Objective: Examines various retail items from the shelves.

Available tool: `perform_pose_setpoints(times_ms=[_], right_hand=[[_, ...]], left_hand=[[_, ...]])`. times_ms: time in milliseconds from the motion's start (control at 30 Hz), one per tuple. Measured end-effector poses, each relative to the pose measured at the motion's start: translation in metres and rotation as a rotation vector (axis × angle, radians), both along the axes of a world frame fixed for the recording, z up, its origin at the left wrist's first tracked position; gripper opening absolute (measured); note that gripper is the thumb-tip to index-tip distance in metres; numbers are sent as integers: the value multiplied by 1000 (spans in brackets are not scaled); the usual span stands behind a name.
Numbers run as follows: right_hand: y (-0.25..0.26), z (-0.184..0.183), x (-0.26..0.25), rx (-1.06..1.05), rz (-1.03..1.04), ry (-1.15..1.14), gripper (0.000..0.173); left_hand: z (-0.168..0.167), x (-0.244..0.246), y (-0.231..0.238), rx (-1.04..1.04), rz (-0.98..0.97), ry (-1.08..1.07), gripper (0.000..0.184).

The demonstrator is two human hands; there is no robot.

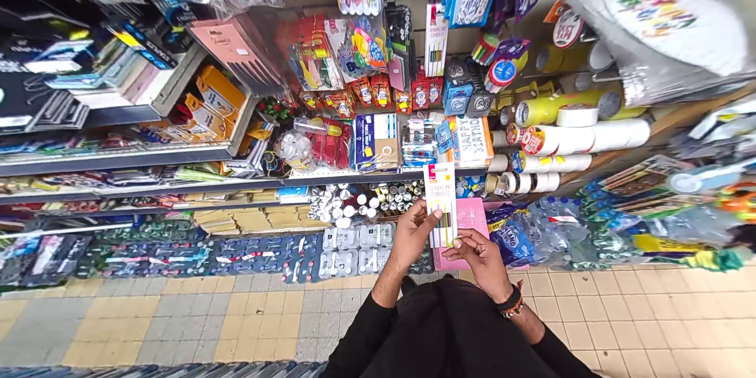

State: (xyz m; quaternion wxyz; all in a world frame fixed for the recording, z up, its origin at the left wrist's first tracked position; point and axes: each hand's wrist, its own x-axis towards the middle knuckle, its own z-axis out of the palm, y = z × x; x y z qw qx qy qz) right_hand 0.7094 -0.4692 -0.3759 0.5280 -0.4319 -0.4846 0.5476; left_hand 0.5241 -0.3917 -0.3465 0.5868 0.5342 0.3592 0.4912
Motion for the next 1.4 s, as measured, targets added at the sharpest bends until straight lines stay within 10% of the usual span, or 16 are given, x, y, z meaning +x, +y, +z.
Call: perform_pose_setpoints(times_ms=[300,533,733,967,1400], right_hand=[[-4,-26,35,-251,-250,3,35],[-28,-38,71,-322,-326,-15,41],[-38,-38,93,-338,-398,-19,45],[-39,-47,112,-361,-450,-27,46],[-27,-50,113,-404,-353,-32,46]], left_hand=[[-54,-6,122,-124,-4,273,28],[52,13,233,82,109,445,35],[60,62,375,238,114,337,29],[68,32,293,101,166,415,31],[52,59,403,184,90,309,31]])
